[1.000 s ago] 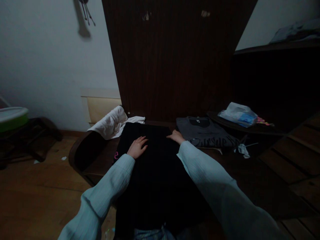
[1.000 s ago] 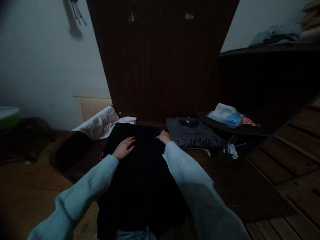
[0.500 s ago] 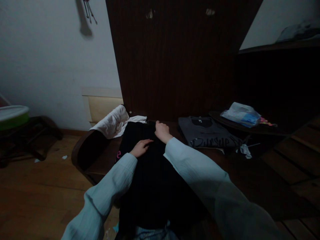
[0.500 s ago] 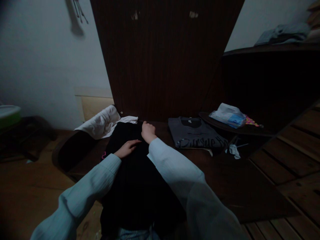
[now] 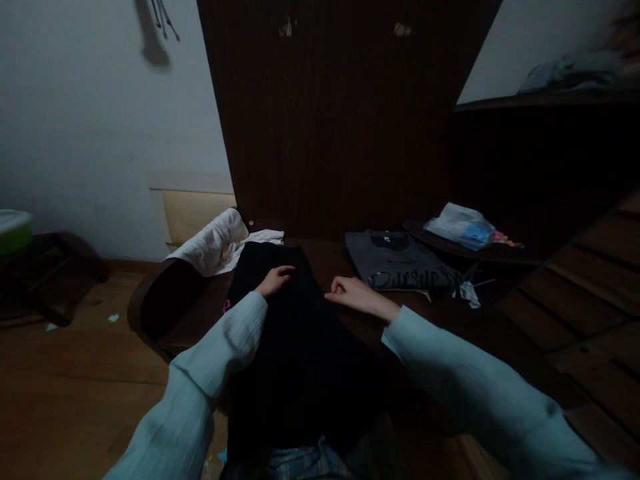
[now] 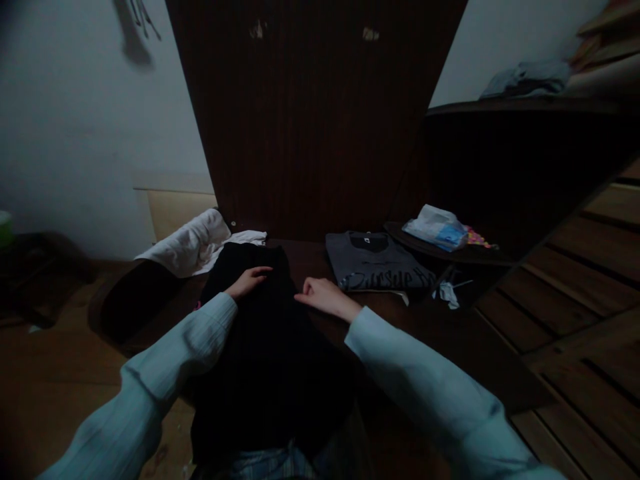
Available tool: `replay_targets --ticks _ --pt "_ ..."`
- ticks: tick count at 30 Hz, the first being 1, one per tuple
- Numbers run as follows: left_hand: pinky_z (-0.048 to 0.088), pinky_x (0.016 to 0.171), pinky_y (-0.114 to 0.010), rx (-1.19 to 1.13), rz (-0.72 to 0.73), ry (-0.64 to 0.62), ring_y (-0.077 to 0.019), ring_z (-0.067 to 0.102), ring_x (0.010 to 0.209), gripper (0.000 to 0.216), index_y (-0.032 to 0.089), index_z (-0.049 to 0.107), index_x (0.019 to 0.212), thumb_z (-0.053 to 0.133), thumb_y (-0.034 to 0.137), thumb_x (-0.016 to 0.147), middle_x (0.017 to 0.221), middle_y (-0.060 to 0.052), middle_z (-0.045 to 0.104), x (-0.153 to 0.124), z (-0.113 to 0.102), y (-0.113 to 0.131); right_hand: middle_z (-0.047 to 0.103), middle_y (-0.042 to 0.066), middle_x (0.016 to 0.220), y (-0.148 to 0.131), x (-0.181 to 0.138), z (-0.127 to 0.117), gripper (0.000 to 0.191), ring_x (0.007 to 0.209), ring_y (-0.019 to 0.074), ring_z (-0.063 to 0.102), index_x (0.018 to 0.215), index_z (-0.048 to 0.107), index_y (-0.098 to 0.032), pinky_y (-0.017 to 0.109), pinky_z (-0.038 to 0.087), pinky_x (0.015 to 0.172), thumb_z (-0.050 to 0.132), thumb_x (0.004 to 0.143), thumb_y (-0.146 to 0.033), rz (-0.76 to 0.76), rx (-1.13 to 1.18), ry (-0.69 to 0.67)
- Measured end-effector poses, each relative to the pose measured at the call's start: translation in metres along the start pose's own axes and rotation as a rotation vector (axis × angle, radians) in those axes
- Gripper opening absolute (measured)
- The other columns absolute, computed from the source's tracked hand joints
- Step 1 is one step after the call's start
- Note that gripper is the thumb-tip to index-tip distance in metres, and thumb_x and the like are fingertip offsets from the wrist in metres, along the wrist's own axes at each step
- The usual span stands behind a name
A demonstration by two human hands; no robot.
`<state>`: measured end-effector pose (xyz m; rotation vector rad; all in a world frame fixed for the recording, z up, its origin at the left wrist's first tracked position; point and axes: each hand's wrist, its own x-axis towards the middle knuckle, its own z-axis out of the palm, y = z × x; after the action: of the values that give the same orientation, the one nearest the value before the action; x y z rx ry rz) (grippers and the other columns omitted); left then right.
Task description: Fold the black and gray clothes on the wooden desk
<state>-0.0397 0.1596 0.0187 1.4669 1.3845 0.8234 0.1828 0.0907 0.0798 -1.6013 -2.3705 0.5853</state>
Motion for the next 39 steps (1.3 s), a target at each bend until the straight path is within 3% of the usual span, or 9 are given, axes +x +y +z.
replay_targets --ticks 5,11,14,18,23,29,32,35,39 --pt "0.041 0.048 -0.019 -0.103 -0.003 0.032 -0.0068 0.049 0.047 0.041 0.014 0.054 0.112 0.047 0.01 0.072 0.066 0.0 0.061 -0.004 0.002 0.0 0.063 0.004 0.074 0.025 -0.079 0.029 0.026 0.067 0.0168 0.057 0.068 0.056 -0.022 0.025 0.038 0.057 0.055 0.07 -0.048 0.057 -0.191 -0.127" --pt "0.041 0.049 -0.019 -0.179 -0.123 0.008 -0.0071 0.05 0.047 0.044 0.013 0.052 0.115 0.049 0.009 0.071 0.065 0.0 0.062 -0.002 -0.002 0.007 0.063 0.005 0.089 0.03 -0.12 0.048 0.016 0.086 0.0212 0.058 0.079 0.055 -0.029 0.032 0.044 0.073 0.052 0.069 -0.04 -0.006 -0.001 -0.018" --pt "0.042 0.05 -0.018 -0.232 -0.108 0.001 -0.0068 0.052 0.05 0.049 0.013 0.053 0.114 0.053 0.006 0.066 0.069 -0.001 0.063 0.001 -0.006 0.014 0.063 0.003 0.074 0.013 -0.131 0.048 0.009 0.071 0.0224 0.06 0.073 0.051 -0.036 0.034 0.045 0.061 0.05 0.065 -0.031 0.103 0.026 0.026" --pt "0.038 0.048 -0.014 -0.419 0.039 -0.006 -0.0035 0.051 0.048 0.058 0.017 0.051 0.117 0.052 0.002 0.062 0.07 0.001 0.063 0.003 -0.01 0.024 0.062 0.002 0.077 -0.032 -0.145 0.063 0.028 0.068 0.0186 0.061 0.089 0.05 -0.027 0.031 0.046 0.06 0.042 0.065 -0.015 0.151 0.017 0.12" --pt "0.041 0.051 -0.016 -0.574 0.002 0.0 -0.0066 0.055 0.053 0.064 0.013 0.048 0.12 0.049 -0.001 0.058 0.068 -0.001 0.064 0.003 -0.009 0.028 0.055 0.007 0.107 -0.079 -0.147 0.09 0.045 0.095 0.0195 0.054 0.102 0.051 -0.019 0.027 0.045 0.076 0.039 0.064 -0.001 -0.114 -0.07 -0.112" --pt "0.045 0.061 -0.018 -0.66 0.028 0.044 -0.0091 0.06 0.064 0.067 0.012 0.046 0.122 0.046 -0.003 0.056 0.074 -0.003 0.066 0.01 -0.013 0.021 0.054 0.006 0.101 -0.098 -0.133 0.1 0.035 0.088 0.0175 0.054 0.098 0.052 -0.019 0.027 0.046 0.074 0.042 0.069 -0.003 -0.2 -0.061 -0.029" --pt "0.045 0.066 -0.019 -0.677 0.008 0.038 -0.0104 0.061 0.07 0.069 0.011 0.047 0.121 0.043 -0.005 0.054 0.079 -0.004 0.067 0.012 -0.015 0.013 0.055 0.008 0.098 -0.099 -0.125 0.119 0.027 0.086 0.0207 0.054 0.097 0.053 -0.016 0.029 0.048 0.067 0.053 0.07 -0.013 -0.349 -0.142 -0.111" --pt "0.046 0.066 -0.019 -0.712 -0.013 0.058 -0.0105 0.061 0.071 0.071 0.012 0.047 0.121 0.042 -0.007 0.053 0.08 -0.003 0.067 0.012 -0.017 0.003 0.057 0.009 0.095 -0.094 -0.119 0.133 0.035 0.087 0.0244 0.054 0.096 0.055 -0.014 0.034 0.048 0.066 0.061 0.068 -0.034 -0.499 -0.163 -0.216" --pt "0.046 0.067 -0.018 -0.773 0.008 0.096 -0.0103 0.061 0.072 0.074 0.012 0.045 0.123 0.041 -0.007 0.052 0.082 -0.004 0.067 0.013 -0.019 -0.006 0.059 0.007 0.097 -0.087 -0.118 0.128 0.035 0.089 0.0233 0.053 0.101 0.054 -0.017 0.036 0.047 0.074 0.055 0.074 -0.039 -0.452 -0.106 -0.2"
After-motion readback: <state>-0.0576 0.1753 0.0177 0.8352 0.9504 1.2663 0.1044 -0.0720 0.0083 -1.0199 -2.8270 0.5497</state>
